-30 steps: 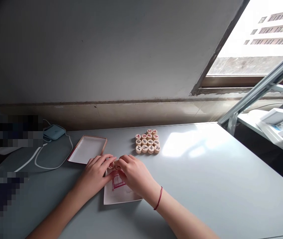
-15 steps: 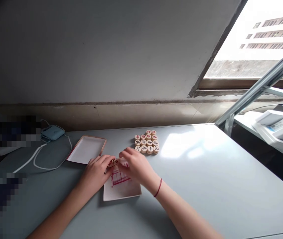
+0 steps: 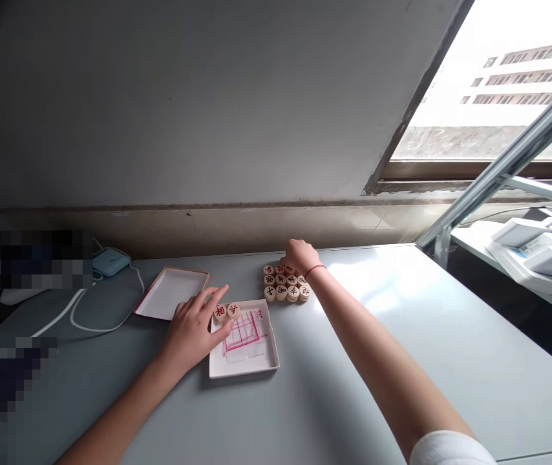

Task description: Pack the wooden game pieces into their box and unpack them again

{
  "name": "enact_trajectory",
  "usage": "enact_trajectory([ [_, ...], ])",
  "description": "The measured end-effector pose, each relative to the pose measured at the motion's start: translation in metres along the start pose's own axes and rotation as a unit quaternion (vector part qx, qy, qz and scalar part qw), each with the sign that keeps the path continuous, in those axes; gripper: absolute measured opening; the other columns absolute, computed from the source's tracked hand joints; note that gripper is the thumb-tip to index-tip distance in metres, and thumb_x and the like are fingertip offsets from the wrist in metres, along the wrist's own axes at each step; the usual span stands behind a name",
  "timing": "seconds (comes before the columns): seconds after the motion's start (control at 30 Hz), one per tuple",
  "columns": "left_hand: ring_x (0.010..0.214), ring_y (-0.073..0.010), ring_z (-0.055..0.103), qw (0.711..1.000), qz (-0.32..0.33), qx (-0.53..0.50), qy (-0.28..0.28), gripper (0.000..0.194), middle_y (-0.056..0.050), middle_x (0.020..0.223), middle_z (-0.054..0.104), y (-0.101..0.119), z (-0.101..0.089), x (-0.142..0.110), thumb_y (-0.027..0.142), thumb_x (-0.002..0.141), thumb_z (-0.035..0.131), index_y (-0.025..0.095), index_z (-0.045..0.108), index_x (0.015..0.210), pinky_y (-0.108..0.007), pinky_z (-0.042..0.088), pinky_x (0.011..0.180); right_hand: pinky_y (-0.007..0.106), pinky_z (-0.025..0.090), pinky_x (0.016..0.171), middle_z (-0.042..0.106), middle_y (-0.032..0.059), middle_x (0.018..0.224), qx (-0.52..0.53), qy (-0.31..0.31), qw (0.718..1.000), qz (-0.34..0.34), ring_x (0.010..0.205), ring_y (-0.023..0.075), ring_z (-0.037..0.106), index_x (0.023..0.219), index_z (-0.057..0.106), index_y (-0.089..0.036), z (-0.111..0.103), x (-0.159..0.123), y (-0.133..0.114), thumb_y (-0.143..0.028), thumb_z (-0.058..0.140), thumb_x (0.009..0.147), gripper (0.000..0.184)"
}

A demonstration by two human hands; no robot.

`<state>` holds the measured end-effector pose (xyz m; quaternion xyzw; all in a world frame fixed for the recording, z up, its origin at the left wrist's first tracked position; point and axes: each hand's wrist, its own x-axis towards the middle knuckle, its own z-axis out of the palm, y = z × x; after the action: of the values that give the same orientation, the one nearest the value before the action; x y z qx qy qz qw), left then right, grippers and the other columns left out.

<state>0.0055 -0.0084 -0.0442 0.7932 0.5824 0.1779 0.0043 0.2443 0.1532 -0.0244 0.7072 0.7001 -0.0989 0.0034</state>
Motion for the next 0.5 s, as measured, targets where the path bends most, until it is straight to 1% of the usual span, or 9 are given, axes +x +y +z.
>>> enact_trajectory([
  [0.07, 0.096, -0.0243, 0.062, 1.000, 0.005, -0.010, 0.029, 0.053, -0.009, 0.122, 0.060, 0.000, -0.002, -0.001, 0.036, 0.084, 0.058, 0.024, 0.047, 0.134, -0.037, 0.046, 0.081, 0.029, 0.046, 0.061, 0.068, 0.0139, 0.089, -0.002, -0.003, 1.000, -0.003, 0.078, 0.0255, 0.066, 0.088, 0.071, -0.015, 0.001, 0.003, 0.000, -0.024, 0.069, 0.071, 0.019],
  [0.17, 0.099, -0.0238, 0.061, 0.998, 0.015, -0.028, 0.058, 0.047, -0.009, 0.121, 0.060, -0.001, -0.005, -0.001, 0.035, 0.088, 0.054, 0.025, 0.047, 0.133, -0.037, 0.046, 0.085, 0.031, 0.047, 0.062, 0.069, 0.0151, 0.089, -0.001, 0.000, 1.000, -0.010, 0.081, 0.0279, 0.066, 0.087, 0.071, -0.014, 0.002, 0.004, -0.002, -0.021, 0.070, 0.070, 0.019],
  [0.3, 0.101, -0.0245, 0.060, 0.997, 0.028, -0.052, 0.058, 0.039, -0.007, 0.115, 0.063, -0.003, -0.013, 0.006, 0.034, 0.088, 0.053, 0.023, 0.053, 0.126, -0.040, 0.048, 0.088, 0.032, 0.048, 0.062, 0.069, 0.0155, 0.087, 0.024, 0.019, 0.999, -0.028, 0.081, 0.0295, 0.067, 0.082, 0.070, -0.013, -0.004, -0.001, -0.004, -0.018, 0.069, 0.070, 0.013],
  [0.37, 0.101, -0.0243, 0.060, 0.995, 0.031, -0.073, 0.065, 0.035, -0.007, 0.113, 0.063, -0.004, -0.018, 0.011, 0.031, 0.089, 0.053, 0.023, 0.055, 0.123, -0.040, 0.049, 0.089, 0.030, 0.048, 0.063, 0.070, 0.0130, 0.084, 0.043, 0.037, 0.998, -0.037, 0.078, 0.0264, 0.068, 0.081, 0.069, -0.013, -0.011, -0.010, -0.007, -0.020, 0.065, 0.075, 0.010],
  [0.4, 0.101, -0.0236, 0.060, 0.993, 0.031, -0.086, 0.073, 0.034, -0.007, 0.112, 0.063, -0.003, -0.020, 0.013, 0.029, 0.089, 0.052, 0.023, 0.055, 0.122, -0.040, 0.050, 0.088, 0.029, 0.049, 0.063, 0.070, 0.0110, 0.083, 0.062, 0.049, 0.996, -0.044, 0.074, 0.0232, 0.068, 0.082, 0.069, -0.014, -0.015, -0.017, -0.009, -0.022, 0.061, 0.078, 0.012],
  [0.47, 0.099, -0.0215, 0.062, 0.989, 0.031, -0.116, 0.088, 0.033, -0.006, 0.113, 0.061, 0.000, -0.020, 0.017, 0.025, 0.091, 0.050, 0.024, 0.055, 0.123, -0.038, 0.052, 0.087, 0.025, 0.050, 0.061, 0.070, 0.0067, 0.086, 0.140, 0.060, 0.986, -0.073, 0.063, 0.0155, 0.066, 0.088, 0.067, -0.017, -0.019, -0.040, -0.016, -0.029, 0.055, 0.085, 0.018],
  [0.5, 0.098, -0.0208, 0.062, 0.986, 0.032, -0.131, 0.093, 0.033, -0.006, 0.116, 0.060, 0.003, -0.019, 0.018, 0.025, 0.091, 0.051, 0.025, 0.054, 0.124, -0.037, 0.053, 0.085, 0.024, 0.050, 0.058, 0.070, 0.0066, 0.090, 0.243, 0.066, 0.962, -0.101, 0.058, 0.0135, 0.065, 0.091, 0.066, -0.017, -0.020, -0.055, -0.021, -0.033, 0.056, 0.085, 0.020],
])
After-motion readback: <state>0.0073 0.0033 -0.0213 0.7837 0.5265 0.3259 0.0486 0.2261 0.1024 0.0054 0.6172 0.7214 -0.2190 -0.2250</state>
